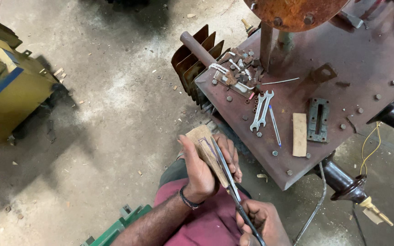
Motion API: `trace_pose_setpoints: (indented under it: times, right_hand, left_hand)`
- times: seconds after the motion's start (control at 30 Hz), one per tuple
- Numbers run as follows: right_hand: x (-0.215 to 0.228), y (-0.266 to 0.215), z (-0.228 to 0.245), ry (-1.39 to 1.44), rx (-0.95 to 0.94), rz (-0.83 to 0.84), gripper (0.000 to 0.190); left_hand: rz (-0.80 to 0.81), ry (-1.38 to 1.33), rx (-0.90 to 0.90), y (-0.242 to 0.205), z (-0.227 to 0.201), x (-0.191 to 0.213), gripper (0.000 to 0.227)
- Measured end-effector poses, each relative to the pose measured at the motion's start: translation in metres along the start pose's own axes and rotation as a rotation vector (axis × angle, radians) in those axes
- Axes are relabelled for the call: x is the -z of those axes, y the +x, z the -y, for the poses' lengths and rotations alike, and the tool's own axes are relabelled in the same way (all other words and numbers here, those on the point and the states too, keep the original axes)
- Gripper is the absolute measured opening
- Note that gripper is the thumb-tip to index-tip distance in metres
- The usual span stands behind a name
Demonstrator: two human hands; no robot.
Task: The person uses shears to cut a small piece of cardboard, following a marked outline. They rotate the piece to trim edges and then place the cut piece into a metal frame on the workbench.
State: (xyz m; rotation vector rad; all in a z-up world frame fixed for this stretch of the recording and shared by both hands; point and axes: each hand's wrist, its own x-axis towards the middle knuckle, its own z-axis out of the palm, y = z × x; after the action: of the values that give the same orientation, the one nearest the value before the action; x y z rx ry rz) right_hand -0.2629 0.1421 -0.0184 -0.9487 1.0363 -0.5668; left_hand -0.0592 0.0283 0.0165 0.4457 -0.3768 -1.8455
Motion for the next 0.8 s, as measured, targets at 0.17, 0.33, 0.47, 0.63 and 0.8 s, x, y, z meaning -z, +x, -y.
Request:
trace_pose_setpoints:
  times: [0.17,0.33,0.47,0.63,0.8]
  right_hand:
    - [-0.003,-0.001,0.005,0.048,-0.164,-0.019,0.076]
    - [-0.002,0.003,0.020,0.012,-0.161,-0.031,0.095]
    - [-0.007,0.005,0.026,-0.006,-0.108,-0.041,0.099]
    - [-0.010,0.008,0.022,-0.013,-0.089,-0.062,0.090]
    - [-0.007,0.005,0.019,-0.017,-0.080,-0.009,0.081]
  left_hand:
    - [0.015,0.053,-0.014,-0.003,0.001,0.001,0.096]
    - [0.014,0.051,-0.019,-0.003,0.006,0.004,0.095]
    - [0.029,0.022,-0.021,-0.004,0.009,0.004,0.094]
    - [0.068,0.019,-0.045,-0.002,0.009,0.005,0.095]
    - [0.095,0.025,-0.064,-0.002,0.008,0.004,0.095]
